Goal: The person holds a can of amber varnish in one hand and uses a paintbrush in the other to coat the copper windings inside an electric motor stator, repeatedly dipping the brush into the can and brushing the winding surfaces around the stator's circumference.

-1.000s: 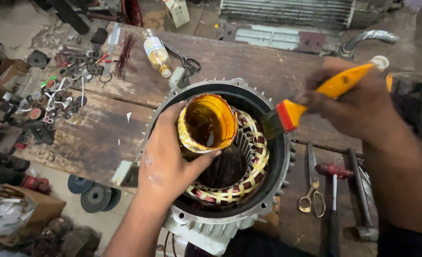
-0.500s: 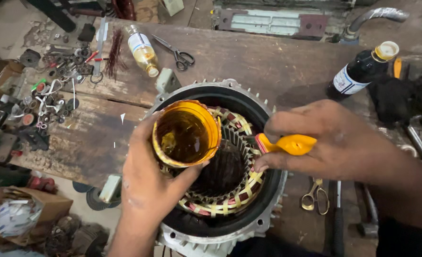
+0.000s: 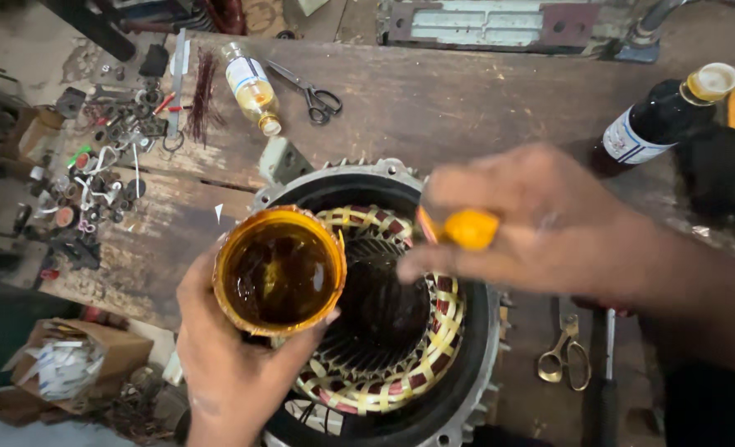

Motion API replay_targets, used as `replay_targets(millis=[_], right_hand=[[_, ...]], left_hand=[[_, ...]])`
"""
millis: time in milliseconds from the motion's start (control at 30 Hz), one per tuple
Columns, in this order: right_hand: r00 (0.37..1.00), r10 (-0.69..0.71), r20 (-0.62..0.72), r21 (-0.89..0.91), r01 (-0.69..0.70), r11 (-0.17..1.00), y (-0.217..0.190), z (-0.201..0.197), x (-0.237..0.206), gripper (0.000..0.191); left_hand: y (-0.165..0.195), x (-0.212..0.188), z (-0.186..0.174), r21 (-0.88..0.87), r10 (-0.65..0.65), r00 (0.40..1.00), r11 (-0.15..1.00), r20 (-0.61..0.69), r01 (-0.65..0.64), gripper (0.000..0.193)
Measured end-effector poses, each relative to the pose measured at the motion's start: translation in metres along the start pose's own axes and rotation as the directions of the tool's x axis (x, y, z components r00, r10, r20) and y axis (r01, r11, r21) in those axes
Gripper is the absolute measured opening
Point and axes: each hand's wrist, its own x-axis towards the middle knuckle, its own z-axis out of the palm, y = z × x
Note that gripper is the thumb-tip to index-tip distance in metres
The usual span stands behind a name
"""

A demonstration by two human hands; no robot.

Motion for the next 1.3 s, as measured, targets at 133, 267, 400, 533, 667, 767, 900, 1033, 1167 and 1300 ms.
replay_targets(millis=[133, 267, 400, 533, 667, 767, 900, 1033, 1167, 1300], right_hand=[[0.972, -0.003, 0.236, -0.002, 0.004, 1.000, -0.004, -0.017, -0.008, 0.046], [0.994, -0.103, 0.030, 0.175, 0.097, 0.980, -0.008, -0.037, -0.010, 0.047], [0.977, -0.061, 0.205, 0.004, 0.061, 0.998, 0.003, -0.015, -0.001, 0.051], [0.974, -0.024, 0.225, -0.049, 0.036, 0.998, 0.019, 0.010, 0.017, 0.048], [0.985, -0.120, 0.120, -0.004, 0.122, 0.993, 0.028, 0.017, 0.051, 0.042], [0.992, -0.074, 0.105, 0.109, 0.062, 0.992, 0.037, 0.024, 0.069, 0.040], [0.976, 0.017, 0.219, 0.176, -0.057, 0.983, 0.051, 0.016, 0.073, 0.043], [0.875, 0.165, 0.456, 0.068, -0.219, 0.973, 0.051, 0.000, 0.073, 0.047], [0.932, 0.113, 0.345, 0.130, -0.167, 0.977, 0.050, 0.012, 0.085, 0.040], [0.967, 0.011, 0.253, 0.308, -0.091, 0.947, 0.069, 0.030, 0.095, 0.043]], left_hand=[[-0.002, 0.002, 0.002, -0.051, 0.038, 0.999, 0.998, 0.026, -0.036, 0.101], [-0.002, 0.003, 0.005, 0.005, 0.022, 1.000, 1.000, 0.014, -0.022, 0.102], [0.001, 0.003, 0.008, -0.040, -0.043, 0.999, 0.998, 0.018, 0.043, 0.104], [0.002, 0.005, 0.008, 0.025, -0.087, 0.996, 0.996, 0.008, 0.087, 0.105], [-0.001, 0.006, 0.008, -0.001, -0.072, 0.997, 0.997, -0.002, 0.072, 0.105], [-0.004, 0.006, 0.009, -0.018, -0.107, 0.994, 0.994, -0.004, 0.107, 0.103], [-0.009, 0.005, 0.013, -0.124, -0.141, 0.990, 0.983, -0.012, 0.138, 0.102], [-0.014, 0.004, 0.018, -0.087, -0.129, 0.991, 0.988, -0.043, 0.125, 0.109], [-0.020, 0.004, 0.019, -0.080, -0.146, 0.989, 0.986, -0.005, 0.145, 0.112], [-0.026, 0.003, 0.021, -0.151, -0.183, 0.983, 0.971, 0.015, 0.183, 0.112]])
